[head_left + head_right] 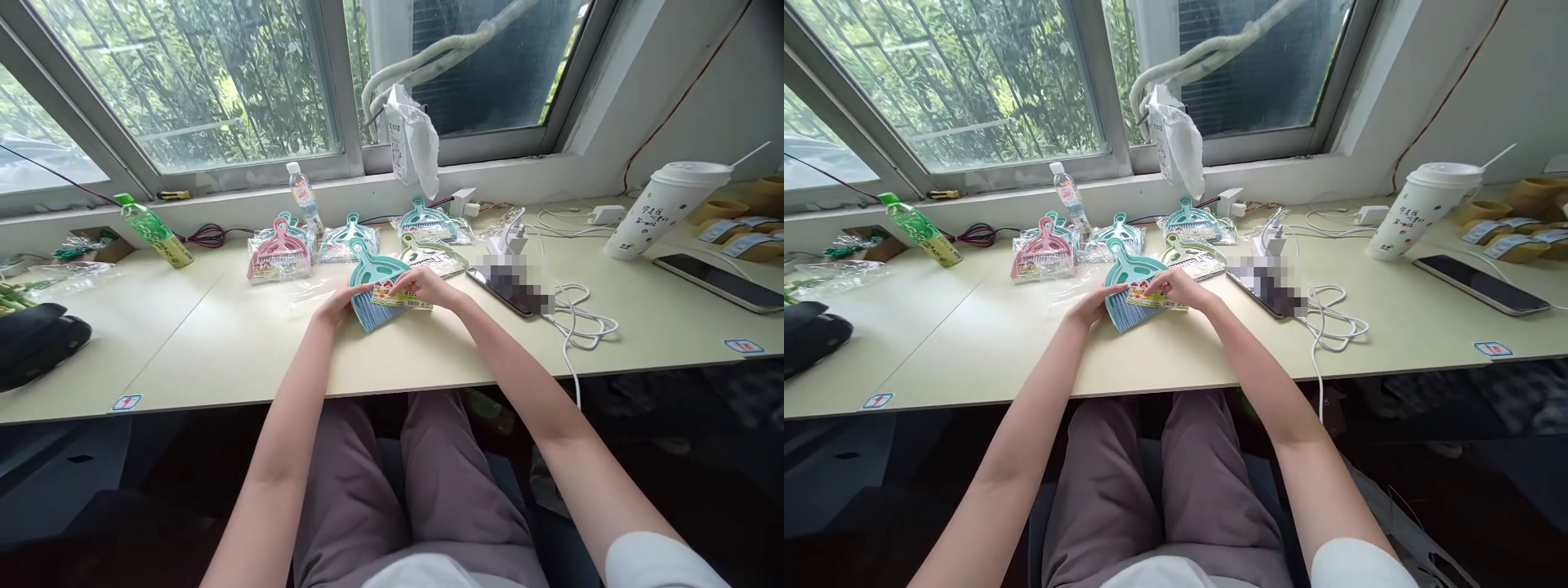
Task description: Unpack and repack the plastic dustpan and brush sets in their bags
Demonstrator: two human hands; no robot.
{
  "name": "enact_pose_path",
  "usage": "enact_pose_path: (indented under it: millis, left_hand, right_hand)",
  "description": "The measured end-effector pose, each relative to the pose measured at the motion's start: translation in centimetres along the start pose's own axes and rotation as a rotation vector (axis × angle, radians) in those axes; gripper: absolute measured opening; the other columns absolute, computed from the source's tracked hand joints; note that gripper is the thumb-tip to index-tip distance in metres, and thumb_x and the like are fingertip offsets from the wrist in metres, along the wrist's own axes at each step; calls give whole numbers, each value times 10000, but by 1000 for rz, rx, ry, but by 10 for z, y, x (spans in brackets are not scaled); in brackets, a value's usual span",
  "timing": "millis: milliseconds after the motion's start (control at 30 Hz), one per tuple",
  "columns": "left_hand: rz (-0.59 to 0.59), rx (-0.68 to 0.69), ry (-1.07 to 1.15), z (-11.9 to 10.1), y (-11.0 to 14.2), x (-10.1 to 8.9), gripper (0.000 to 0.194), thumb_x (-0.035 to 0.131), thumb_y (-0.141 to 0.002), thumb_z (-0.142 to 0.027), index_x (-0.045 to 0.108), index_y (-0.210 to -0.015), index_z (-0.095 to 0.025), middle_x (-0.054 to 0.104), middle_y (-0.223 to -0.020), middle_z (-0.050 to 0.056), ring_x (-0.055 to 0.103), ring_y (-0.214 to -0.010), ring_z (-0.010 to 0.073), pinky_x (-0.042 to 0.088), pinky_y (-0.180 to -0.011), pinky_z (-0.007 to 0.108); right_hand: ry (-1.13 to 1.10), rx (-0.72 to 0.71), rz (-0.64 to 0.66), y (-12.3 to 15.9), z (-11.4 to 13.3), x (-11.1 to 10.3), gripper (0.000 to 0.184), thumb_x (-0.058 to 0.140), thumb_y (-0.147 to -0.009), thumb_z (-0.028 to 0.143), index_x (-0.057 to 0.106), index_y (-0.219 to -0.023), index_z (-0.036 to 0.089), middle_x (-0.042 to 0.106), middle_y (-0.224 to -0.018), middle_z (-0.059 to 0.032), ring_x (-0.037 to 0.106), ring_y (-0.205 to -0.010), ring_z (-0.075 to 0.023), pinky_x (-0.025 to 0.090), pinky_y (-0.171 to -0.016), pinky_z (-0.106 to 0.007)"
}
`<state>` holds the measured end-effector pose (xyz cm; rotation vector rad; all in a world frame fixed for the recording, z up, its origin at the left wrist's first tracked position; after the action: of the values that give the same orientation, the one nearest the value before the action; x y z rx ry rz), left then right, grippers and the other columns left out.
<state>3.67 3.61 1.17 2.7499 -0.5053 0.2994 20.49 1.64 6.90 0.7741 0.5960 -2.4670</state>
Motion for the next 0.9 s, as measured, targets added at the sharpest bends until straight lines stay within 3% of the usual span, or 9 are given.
enact_pose_path:
  millis: [233, 367, 467, 633, 733, 800, 900]
  left_hand:
    - [22, -6, -17, 1, 0, 1, 490, 832, -660, -315, 649, -1089, -166, 709, -1045, 124, 702, -828, 246, 577, -719, 332]
    - [30, -13, -82, 1, 0, 5, 460, 823, -668, -344, 658, -1062, -175, 709, -1008, 105, 694, -808, 224, 573, -704, 316]
    - [96, 23, -124, -1, 1, 12, 486, 845, -619, -258, 660, -1061, -178, 704, -990, 85, 685, -816, 217, 564, -713, 309]
    - [77, 67, -131, -5, 1, 11, 512, 836, -542, -115, 657, -1020, -152, 697, -948, 74, 680, -835, 220, 546, -748, 306]
    - [24, 158, -90, -13, 1, 5, 557, 830, -526, -98, 643, -1045, -168, 692, -977, 60, 677, -886, 222, 545, -790, 313]
    - [-6, 234, -30, -19, 1, 3, 606, 836, -519, -110, 626, -1083, -183, 690, -1023, 57, 670, -939, 229, 542, -832, 330]
    - [-80, 323, 66, -24, -1, 0, 709, 854, -507, -148, 581, -1160, -191, 691, -1066, 69, 658, -997, 246, 529, -882, 362]
  right_hand:
    - [-29, -28, 83, 0, 12, 4, 442, 441, -686, 10, 789, -865, 215, 736, -916, -27, 606, -793, -172, 451, -740, -290]
    - [221, -46, 46, -3, 14, 19, 412, 418, -673, -31, 753, -638, 207, 688, -885, -38, 586, -858, -179, 358, -885, -351]
    - [348, -76, -23, -4, 17, 29, 383, 436, -739, -3, 727, -611, 209, 654, -966, -46, 576, -903, -179, 280, -934, -379]
    - [413, -90, -103, -1, 20, 27, 349, 444, -810, 40, 734, -826, 233, 635, -1086, -56, 551, -1007, -211, 280, -935, -395]
    - [473, -92, -172, 2, 28, 21, 348, 481, -812, 72, 705, -982, 276, 611, -1202, -46, 497, -1140, -250, 251, -1026, -454]
    - [507, -37, -319, 5, 32, 11, 403, 478, -824, 100, 648, -1129, 300, 550, -1318, -46, 424, -1255, -272, 199, -1092, -500]
    - [407, 195, -621, 13, 23, -8, 521, 448, -858, 195, 445, -1371, 290, 409, -1464, -77, 327, -1365, -279, 221, -1123, -518]
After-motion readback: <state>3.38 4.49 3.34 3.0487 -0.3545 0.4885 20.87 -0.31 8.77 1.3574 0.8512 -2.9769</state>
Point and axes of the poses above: each hand's wrist, its own y-axis away from the middle knuckle, its own x-axis out of the palm, z = x × y, the point moved 7 cm from there along -y, towards the middle knuckle
